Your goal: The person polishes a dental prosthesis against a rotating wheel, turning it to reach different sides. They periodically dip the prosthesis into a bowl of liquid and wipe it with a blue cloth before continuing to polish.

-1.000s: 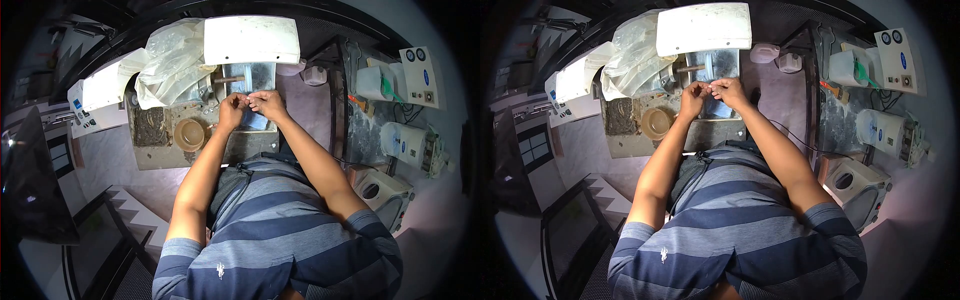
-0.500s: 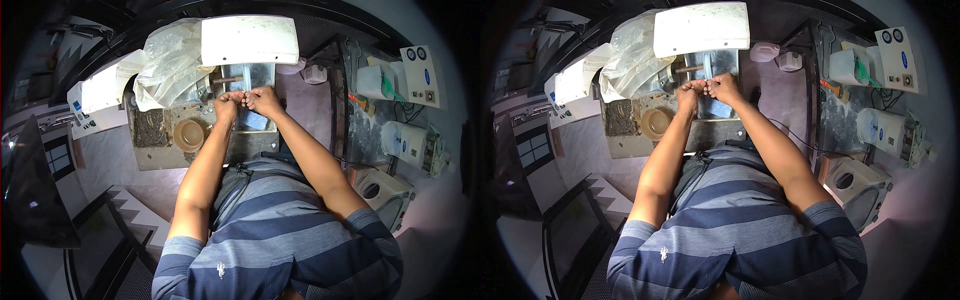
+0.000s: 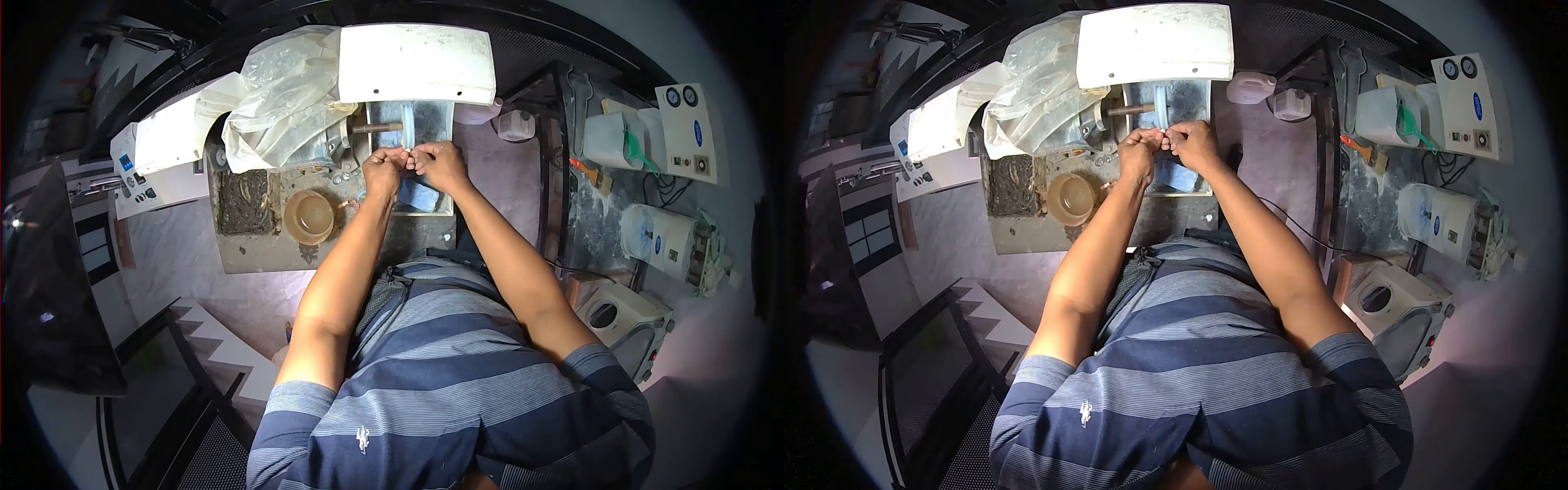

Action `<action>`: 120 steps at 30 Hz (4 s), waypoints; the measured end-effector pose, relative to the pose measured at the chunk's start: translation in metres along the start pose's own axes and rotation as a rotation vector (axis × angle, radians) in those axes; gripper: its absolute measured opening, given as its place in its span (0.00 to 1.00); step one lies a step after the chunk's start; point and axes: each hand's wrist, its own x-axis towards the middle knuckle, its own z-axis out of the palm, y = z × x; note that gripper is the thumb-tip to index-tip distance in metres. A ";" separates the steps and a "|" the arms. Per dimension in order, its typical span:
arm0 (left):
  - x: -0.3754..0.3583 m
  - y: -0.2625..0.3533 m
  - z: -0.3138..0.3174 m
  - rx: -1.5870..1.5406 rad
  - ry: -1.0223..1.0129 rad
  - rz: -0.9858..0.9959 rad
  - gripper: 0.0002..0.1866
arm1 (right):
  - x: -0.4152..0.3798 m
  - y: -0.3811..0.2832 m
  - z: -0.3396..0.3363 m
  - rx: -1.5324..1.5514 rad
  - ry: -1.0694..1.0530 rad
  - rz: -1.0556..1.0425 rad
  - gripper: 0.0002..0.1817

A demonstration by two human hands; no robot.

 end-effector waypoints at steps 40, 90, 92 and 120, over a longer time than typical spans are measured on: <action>-0.009 0.017 0.004 0.202 -0.064 0.039 0.04 | 0.008 0.013 -0.002 0.060 -0.023 -0.044 0.09; 0.004 0.030 0.001 0.400 -0.123 -0.085 0.07 | 0.020 0.004 -0.008 0.121 -0.130 0.089 0.09; 0.002 0.032 0.002 0.393 -0.133 -0.082 0.07 | 0.019 0.003 -0.009 0.147 -0.126 0.116 0.09; 0.030 0.021 -0.002 0.488 -0.090 -0.053 0.07 | 0.012 0.008 0.013 0.306 -0.017 0.136 0.09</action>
